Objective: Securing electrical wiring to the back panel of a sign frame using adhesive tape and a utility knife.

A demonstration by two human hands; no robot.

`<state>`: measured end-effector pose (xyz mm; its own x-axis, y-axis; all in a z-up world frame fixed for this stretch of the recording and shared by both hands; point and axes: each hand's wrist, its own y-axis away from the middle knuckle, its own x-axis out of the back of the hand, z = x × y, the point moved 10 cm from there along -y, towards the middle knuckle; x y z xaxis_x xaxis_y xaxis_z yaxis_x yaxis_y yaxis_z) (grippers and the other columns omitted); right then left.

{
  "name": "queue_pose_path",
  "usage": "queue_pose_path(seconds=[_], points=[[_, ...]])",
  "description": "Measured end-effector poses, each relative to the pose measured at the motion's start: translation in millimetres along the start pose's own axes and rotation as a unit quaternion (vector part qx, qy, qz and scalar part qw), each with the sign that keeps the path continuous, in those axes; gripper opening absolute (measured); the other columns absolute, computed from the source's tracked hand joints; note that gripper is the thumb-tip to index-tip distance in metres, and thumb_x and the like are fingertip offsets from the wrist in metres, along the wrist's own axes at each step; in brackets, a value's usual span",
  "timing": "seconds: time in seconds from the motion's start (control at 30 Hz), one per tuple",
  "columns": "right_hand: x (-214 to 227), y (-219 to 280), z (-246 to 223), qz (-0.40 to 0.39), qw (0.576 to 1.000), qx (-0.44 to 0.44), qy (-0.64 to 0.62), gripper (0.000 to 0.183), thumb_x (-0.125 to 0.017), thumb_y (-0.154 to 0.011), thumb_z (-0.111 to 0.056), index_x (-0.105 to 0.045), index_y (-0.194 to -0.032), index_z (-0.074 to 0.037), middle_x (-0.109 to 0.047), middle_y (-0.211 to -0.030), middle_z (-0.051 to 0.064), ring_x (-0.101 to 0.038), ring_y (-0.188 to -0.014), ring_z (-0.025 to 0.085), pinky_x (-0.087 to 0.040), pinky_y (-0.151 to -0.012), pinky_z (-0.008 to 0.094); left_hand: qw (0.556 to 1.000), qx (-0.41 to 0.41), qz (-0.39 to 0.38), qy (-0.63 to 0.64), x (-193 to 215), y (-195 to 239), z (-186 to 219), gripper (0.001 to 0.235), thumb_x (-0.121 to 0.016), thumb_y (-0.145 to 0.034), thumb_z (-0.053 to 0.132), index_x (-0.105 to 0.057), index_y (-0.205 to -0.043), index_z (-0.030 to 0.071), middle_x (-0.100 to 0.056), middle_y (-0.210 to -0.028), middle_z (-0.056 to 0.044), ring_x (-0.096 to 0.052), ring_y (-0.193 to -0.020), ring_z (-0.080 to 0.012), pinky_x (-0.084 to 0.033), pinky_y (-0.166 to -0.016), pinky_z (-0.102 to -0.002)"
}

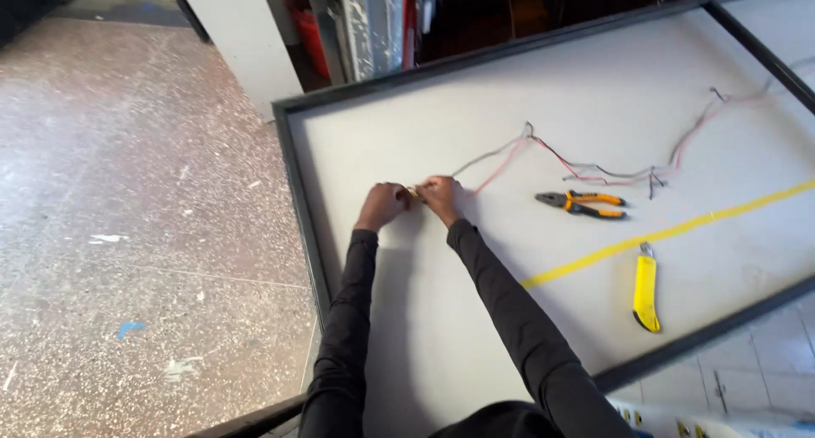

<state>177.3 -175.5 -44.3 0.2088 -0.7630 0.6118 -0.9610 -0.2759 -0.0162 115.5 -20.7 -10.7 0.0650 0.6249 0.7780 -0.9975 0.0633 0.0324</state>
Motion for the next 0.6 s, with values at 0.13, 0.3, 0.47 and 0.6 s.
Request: queue_pose_path(seconds=[0.13, 0.3, 0.47, 0.6], points=[[19.8, 28.7, -7.6, 0.114, 0.985, 0.027, -0.128, 0.013, -0.073, -0.11, -0.023, -0.081, -0.111, -0.012, -0.08, -0.082, 0.008, -0.075, -0.068, 0.02, -0.058, -0.072, 0.035, 0.999, 0.015, 0.014, 0.046, -9.9, -3.8, -7.3, 0.027, -0.072, -0.099, 0.014, -0.089, -0.118, 0.006, -0.087, -0.106, -0.019, -0.083, -0.105, -0.0425, -0.068, -0.091, -0.054], [20.8, 44.4, -20.6, 0.185, 0.948, 0.23, -0.117, 0.013, -0.075, -0.112, -0.014, -0.078, -0.103, -0.006, -0.072, -0.098, 0.012, -0.076, -0.096, 0.033, -0.062, -0.083, 0.042, 0.998, 0.042, 0.001, 0.051, -26.7, -9.4, -21.2, 0.031, -0.068, -0.102, 0.014, -0.087, -0.126, 0.007, -0.087, -0.115, -0.019, -0.082, -0.113, -0.0416, -0.067, -0.1, -0.054], [9.5, 47.8, -37.1, 0.127, 0.966, 0.223, 0.04, 0.011, -0.077, -0.111, -0.028, -0.087, -0.115, -0.025, -0.077, -0.107, 0.006, -0.078, -0.106, 0.031, -0.065, -0.088, 0.045, 0.998, 0.032, -0.011, 0.049, -16.8, -9.7, -15.5, 0.033, -0.066, -0.104, 0.012, -0.085, -0.13, 0.006, -0.086, -0.119, -0.02, -0.081, -0.117, -0.0416, -0.066, -0.102, -0.053], [7.7, 47.8, -40.5, 0.043, 0.982, 0.166, 0.085, 0.021, -0.065, -0.118, -0.032, -0.08, -0.121, -0.017, -0.079, -0.107, 0.009, -0.079, -0.108, 0.033, -0.064, -0.09, 0.048, 0.998, 0.001, -0.046, 0.046, -0.8, 11.0, 10.0, 0.034, -0.059, -0.109, 0.006, -0.077, -0.137, 0.001, -0.083, -0.126, -0.025, -0.078, -0.124, -0.0449, -0.064, -0.107, -0.058]])
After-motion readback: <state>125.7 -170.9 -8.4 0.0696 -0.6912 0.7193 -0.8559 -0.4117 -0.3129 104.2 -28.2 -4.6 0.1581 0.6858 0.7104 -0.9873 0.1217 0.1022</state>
